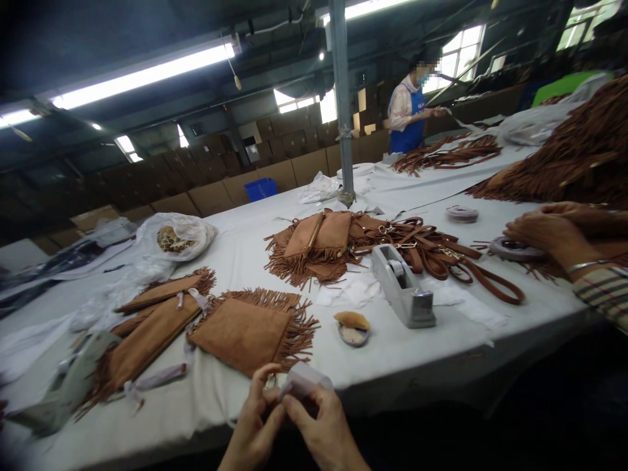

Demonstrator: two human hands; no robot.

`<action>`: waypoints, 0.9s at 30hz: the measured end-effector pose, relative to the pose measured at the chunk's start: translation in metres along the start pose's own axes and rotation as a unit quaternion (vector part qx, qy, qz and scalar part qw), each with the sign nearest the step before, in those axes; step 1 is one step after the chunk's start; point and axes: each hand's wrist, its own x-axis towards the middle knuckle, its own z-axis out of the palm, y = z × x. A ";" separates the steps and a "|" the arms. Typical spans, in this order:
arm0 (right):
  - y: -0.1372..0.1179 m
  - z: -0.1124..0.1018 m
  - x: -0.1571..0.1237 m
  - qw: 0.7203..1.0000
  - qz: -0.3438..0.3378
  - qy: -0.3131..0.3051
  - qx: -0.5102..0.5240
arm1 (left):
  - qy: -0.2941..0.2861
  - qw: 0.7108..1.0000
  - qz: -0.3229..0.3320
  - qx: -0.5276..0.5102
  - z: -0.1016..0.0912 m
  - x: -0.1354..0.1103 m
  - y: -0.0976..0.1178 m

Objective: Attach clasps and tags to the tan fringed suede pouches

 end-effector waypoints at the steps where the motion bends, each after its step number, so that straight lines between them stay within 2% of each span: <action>1: -0.003 -0.001 0.000 1.000 -0.005 0.000 -0.002 | -0.001 1.000 0.005 0.017 -0.003 0.000 0.001; 4: -0.013 -0.005 0.001 0.999 -0.021 0.022 -0.016 | 0.001 0.994 0.022 0.103 -0.015 0.001 0.003; 8: -0.021 -0.009 0.006 0.994 -0.036 0.079 -0.061 | -0.016 0.971 0.045 0.235 -0.028 0.006 0.003; 10: -0.020 -0.008 0.010 0.987 -0.057 0.107 -0.101 | -0.026 0.973 0.056 0.221 -0.029 0.009 0.004; 12: -0.018 -0.006 0.014 0.976 -0.111 0.128 -0.137 | -0.016 0.981 0.056 0.186 -0.027 0.013 0.005; 15: -0.014 0.000 0.022 0.957 -0.199 0.118 -0.176 | 0.013 0.987 0.038 0.156 -0.025 0.020 0.004; 17: -0.008 0.004 0.028 0.945 -0.229 0.105 -0.209 | 0.026 0.990 0.030 0.135 -0.026 0.025 0.001; 21: 0.008 0.008 0.044 0.925 -0.260 0.087 -0.264 | 0.048 0.995 0.022 0.085 -0.032 0.035 -0.006; 27: 0.033 0.016 0.061 0.918 -0.269 0.043 -0.289 | 0.038 0.997 0.045 0.045 -0.038 0.040 -0.014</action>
